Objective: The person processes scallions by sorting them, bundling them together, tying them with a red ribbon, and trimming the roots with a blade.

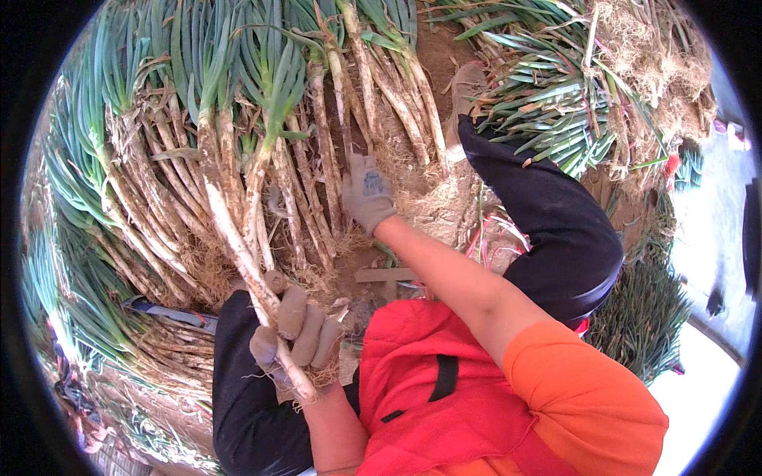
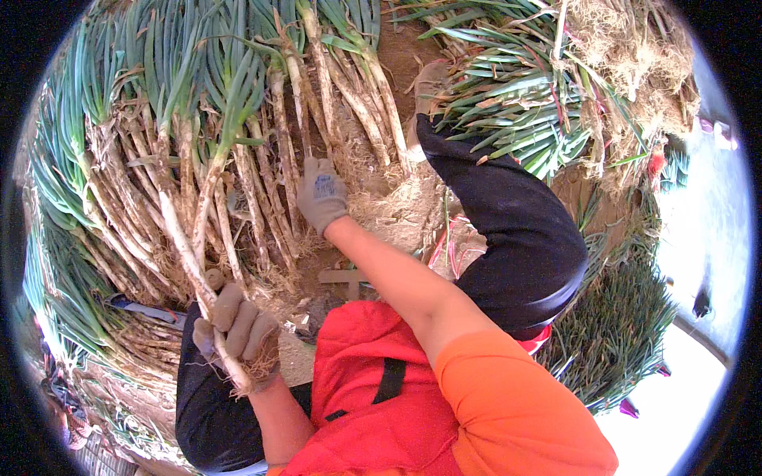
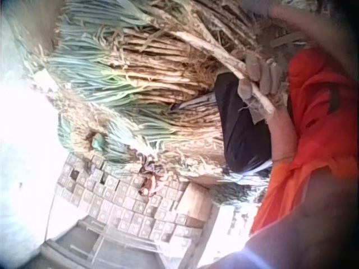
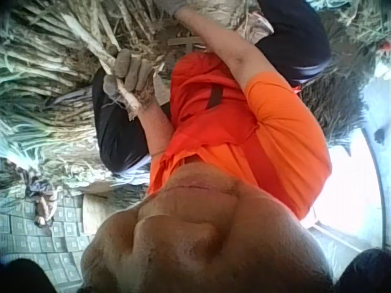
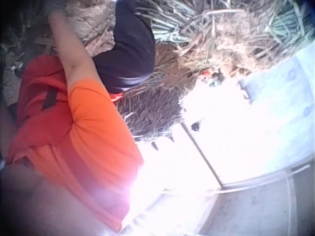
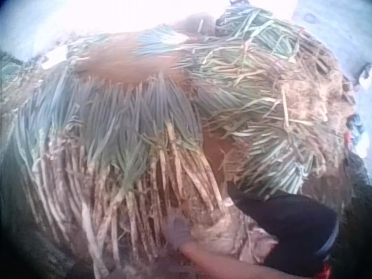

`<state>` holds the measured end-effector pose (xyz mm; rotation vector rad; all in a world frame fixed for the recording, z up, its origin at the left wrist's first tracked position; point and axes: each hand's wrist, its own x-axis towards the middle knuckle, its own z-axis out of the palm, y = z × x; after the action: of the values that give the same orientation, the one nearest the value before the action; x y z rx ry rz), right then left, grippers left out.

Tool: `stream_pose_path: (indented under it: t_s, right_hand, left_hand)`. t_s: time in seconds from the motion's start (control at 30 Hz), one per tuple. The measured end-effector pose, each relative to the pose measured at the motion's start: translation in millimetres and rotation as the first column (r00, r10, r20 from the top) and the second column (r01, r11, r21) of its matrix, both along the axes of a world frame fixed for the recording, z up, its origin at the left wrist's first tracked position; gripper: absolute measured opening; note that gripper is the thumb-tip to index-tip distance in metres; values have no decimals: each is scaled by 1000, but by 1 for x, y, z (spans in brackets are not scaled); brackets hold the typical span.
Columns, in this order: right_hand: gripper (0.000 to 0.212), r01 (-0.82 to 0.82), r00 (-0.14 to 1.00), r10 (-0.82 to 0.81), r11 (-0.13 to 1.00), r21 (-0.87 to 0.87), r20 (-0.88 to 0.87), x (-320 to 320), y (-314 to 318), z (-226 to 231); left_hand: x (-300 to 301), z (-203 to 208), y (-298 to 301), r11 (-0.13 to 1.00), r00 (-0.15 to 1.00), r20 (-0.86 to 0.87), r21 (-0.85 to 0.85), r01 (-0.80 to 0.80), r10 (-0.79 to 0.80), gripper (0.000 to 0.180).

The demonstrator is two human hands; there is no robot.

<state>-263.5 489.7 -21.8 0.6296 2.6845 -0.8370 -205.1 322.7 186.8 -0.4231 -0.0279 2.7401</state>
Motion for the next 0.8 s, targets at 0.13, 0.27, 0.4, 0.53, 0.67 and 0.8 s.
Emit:
stream_pose_path:
  t_s: [0.13, 0.27, 0.4, 0.53, 0.67, 0.8]
  right_hand:
    - [51, 160, 940, -119, 981, -107, 319, -32, 5, -3]
    - [45, 155, 946, -94, 972, -178, 310, -37, 16, 6]
    - [30, 18, 984, 37, 953, -303, 174, -15, 16, 70]
    - [33, -127, 990, 79, 863, -489, -117, 32, -20, 112]
    - [32, -109, 974, 225, 615, -781, 41, 14, 6, 123]
    - [43, 167, 978, -200, 925, -341, -66, -12, 55, 57]
  left_hand:
    - [4, -10, 1, 975, 987, 81, -162, 152, -141, 48]
    - [13, -19, 16, 715, 903, 399, -585, 383, -158, 39]
    - [20, -37, 17, 543, 908, 394, -736, 403, -140, 29]
    - [32, -63, 20, 658, 881, 437, -612, 439, -182, 30]
    - [29, -38, 2, 776, 903, 360, -490, 396, -233, 31]
    - [10, 5, -1, 908, 972, 208, -379, 180, -106, 47]
